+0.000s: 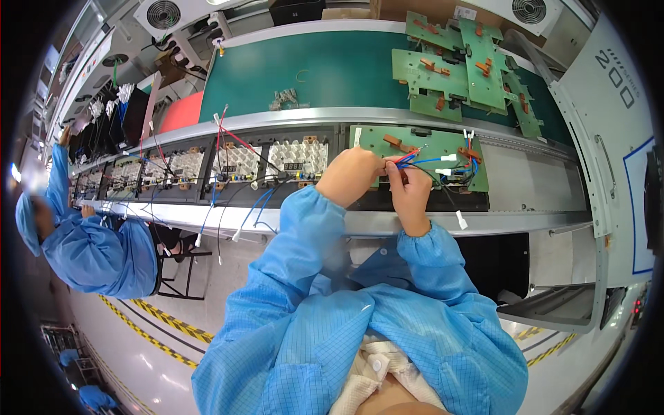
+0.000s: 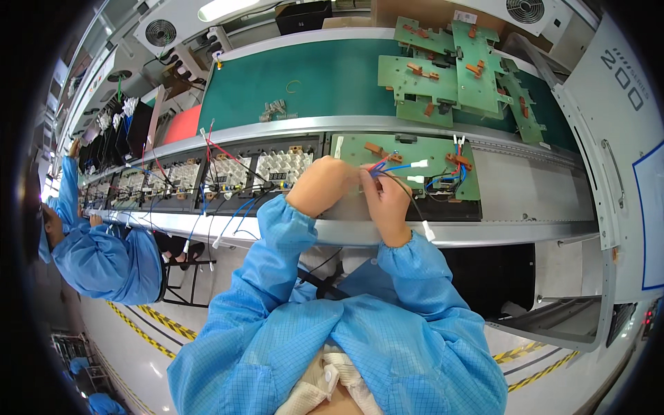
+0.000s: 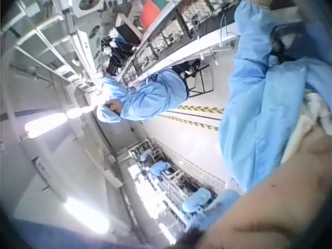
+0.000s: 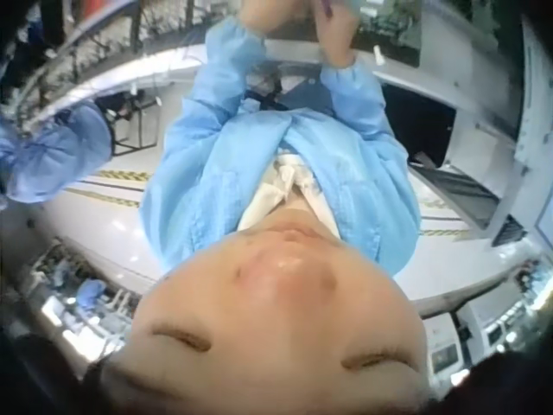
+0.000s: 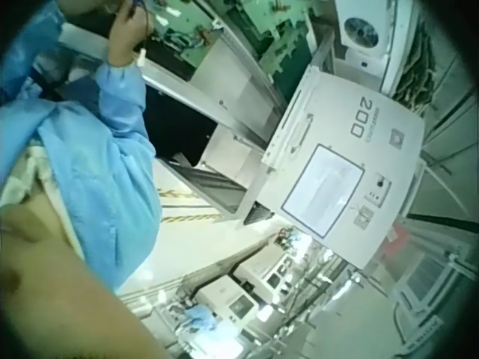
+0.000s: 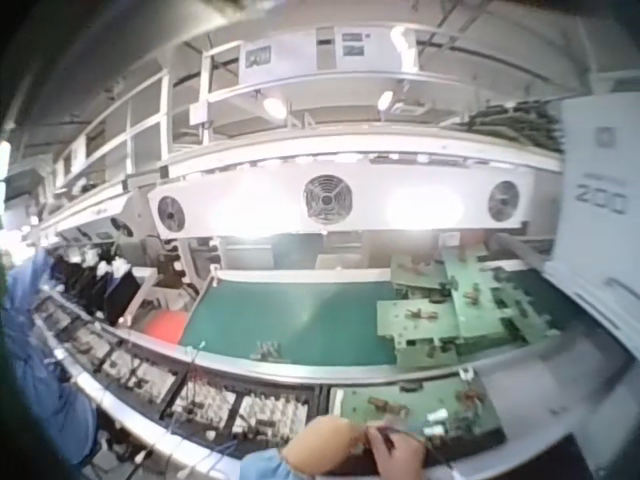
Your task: Connecting wires and checking components on electronic circuit boards on an assembly line.
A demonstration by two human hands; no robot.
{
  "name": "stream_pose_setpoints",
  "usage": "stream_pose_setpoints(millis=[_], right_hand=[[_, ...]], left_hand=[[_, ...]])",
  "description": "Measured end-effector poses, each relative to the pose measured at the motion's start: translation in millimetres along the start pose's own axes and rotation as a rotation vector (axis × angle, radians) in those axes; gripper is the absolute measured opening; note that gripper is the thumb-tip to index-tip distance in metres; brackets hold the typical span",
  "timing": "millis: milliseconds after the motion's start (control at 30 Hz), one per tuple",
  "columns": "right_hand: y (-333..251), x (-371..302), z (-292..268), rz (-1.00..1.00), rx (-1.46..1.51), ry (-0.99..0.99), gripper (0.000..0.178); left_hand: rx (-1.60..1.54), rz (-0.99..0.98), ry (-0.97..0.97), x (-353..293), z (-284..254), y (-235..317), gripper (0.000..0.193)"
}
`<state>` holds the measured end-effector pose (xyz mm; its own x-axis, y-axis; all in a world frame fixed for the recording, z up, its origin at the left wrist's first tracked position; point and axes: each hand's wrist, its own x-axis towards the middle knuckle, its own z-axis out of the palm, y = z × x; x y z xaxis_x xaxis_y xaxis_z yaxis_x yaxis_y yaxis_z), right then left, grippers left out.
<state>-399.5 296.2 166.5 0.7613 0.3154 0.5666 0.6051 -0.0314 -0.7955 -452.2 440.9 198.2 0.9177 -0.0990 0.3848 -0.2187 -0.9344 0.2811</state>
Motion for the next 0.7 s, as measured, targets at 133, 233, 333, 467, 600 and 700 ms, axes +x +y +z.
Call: stream_pose_setpoints(millis=[133, 233, 333, 467, 600, 700], right_hand=[[-1, -1, -5, 0.051, -0.049, -0.053, 0.013], [6, 2, -4, -0.049, -0.163, -0.091, 0.013], [7, 5, -8, -0.16, -0.227, -0.144, 0.014], [5, 2, -17, -0.062, -0.351, -0.204, 0.015], [-4, 1, -22, 0.056, -0.391, -0.243, 0.017], [-6, 4, -26, 0.005, -0.43, -0.271, 0.021]], left_hand=[[-0.267, -0.196, 0.032, -1, -46, 14, 0.018], [-0.375, -0.177, 0.013, 18, -63, 30, 0.024], [-0.421, -0.037, 0.006, 45, -48, 28, 0.019], [-0.412, 0.038, -0.317, 72, -47, 18, 0.022], [-0.835, -0.157, -0.537, 80, -30, 1, 0.027], [-0.791, -0.054, -0.593, 88, -28, -4, 0.026]])
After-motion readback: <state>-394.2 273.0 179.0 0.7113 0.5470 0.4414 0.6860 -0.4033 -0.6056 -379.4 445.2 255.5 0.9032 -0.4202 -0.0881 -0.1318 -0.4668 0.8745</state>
